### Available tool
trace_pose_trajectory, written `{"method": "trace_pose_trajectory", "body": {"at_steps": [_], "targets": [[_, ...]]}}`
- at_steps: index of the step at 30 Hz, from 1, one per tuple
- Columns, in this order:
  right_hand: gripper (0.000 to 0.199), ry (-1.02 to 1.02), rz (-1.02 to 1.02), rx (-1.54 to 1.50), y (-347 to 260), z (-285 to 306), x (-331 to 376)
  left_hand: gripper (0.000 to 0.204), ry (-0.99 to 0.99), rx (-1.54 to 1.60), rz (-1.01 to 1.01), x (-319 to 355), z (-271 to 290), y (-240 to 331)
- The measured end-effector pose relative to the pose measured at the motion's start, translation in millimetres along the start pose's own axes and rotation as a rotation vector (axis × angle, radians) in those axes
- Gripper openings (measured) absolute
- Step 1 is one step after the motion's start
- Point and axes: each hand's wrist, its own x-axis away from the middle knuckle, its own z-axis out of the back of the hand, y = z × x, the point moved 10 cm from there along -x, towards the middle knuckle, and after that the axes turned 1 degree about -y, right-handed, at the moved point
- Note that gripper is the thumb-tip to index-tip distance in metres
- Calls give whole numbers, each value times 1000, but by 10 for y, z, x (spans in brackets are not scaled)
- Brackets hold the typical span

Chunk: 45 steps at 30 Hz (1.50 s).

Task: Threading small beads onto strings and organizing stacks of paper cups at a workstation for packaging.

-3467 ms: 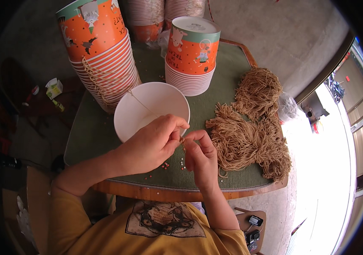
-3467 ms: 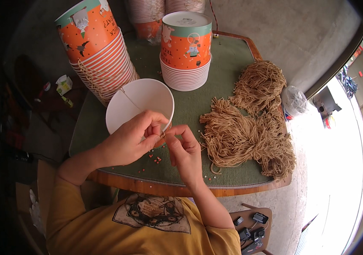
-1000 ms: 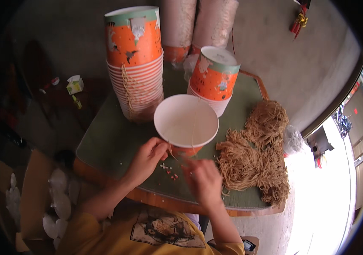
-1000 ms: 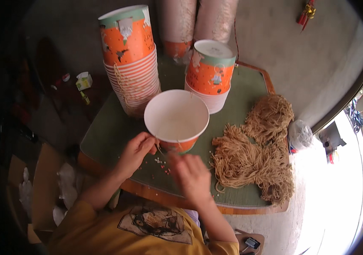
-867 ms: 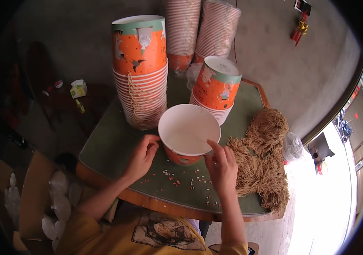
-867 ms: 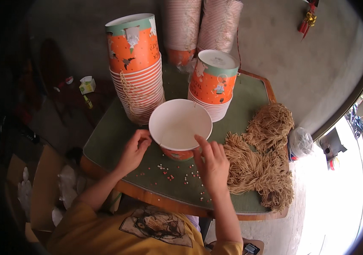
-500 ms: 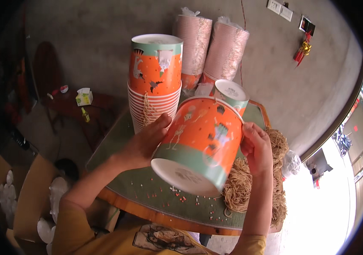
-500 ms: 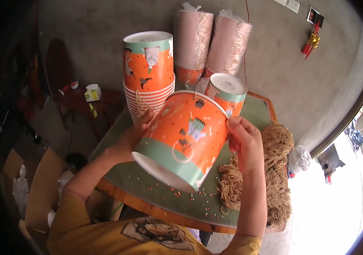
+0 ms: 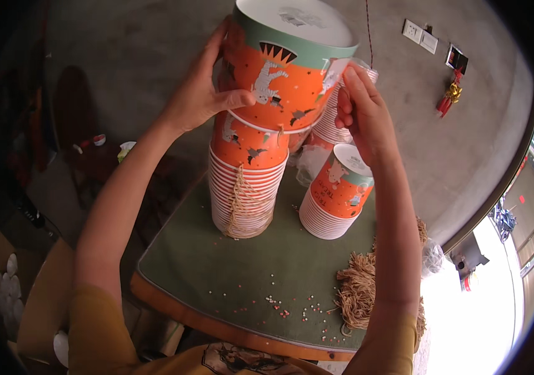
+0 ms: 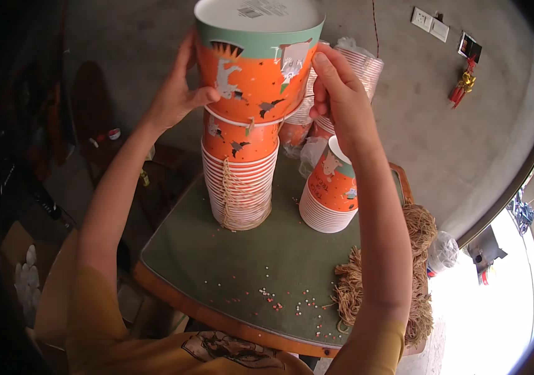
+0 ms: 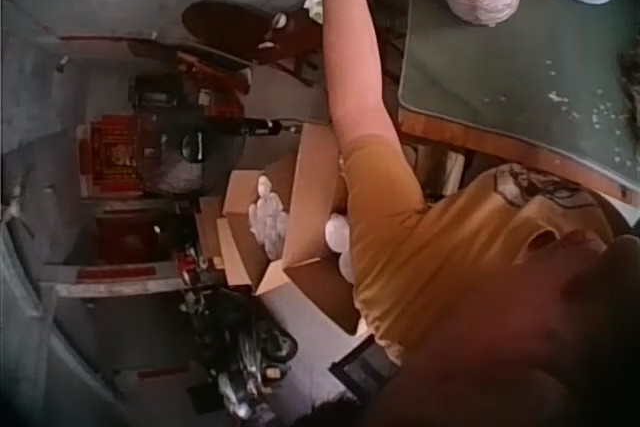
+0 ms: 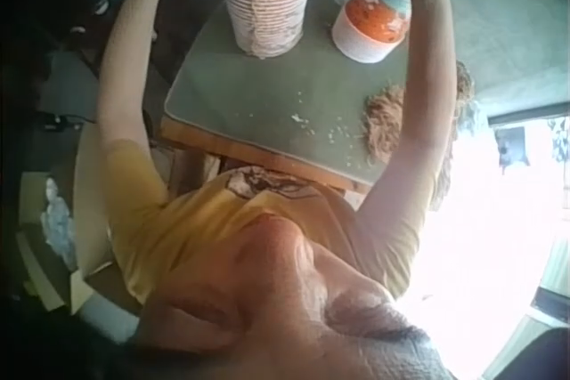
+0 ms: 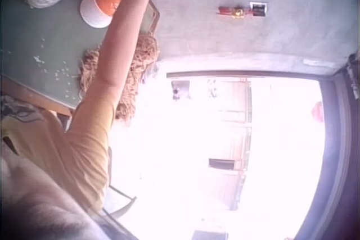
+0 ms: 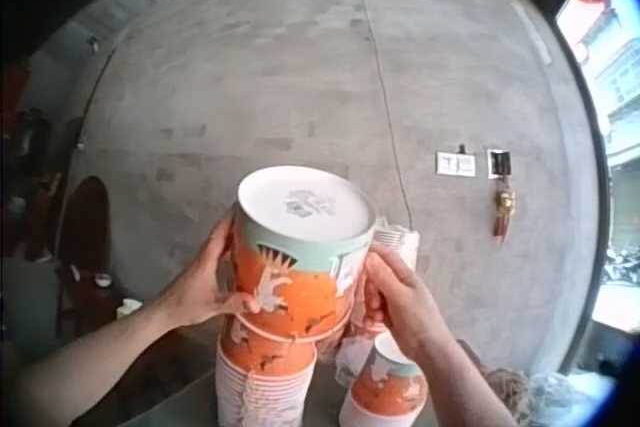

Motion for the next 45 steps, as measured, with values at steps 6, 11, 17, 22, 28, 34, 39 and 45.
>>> {"method": "trace_pose_trajectory", "body": {"at_steps": [6,11,17,22,28,34,39,45], "targets": [[42,109,-23,100,381,-114,-165,123,-36,54,200,197,45,-595],[46,38,-140,119,700,-242,-54,119,-64,126,313,532,-27,-1017],[52,30,-162,160,935,-350,77,116,-96,223,370,826,-70,-1340],[57,-9,-188,153,1047,-410,168,118,-128,225,418,962,-146,-1354],[56,-25,-181,376,1177,-294,275,121,-59,217,447,1153,-182,-1451],[43,131,75,1318,572,367,585,45,477,-69,307,1530,324,-767],[24,49,115,1404,906,878,831,31,-3,-23,74,2039,-1074,87],[12,86,76,1250,932,1090,721,68,-331,75,315,2159,-2816,-280]]}}
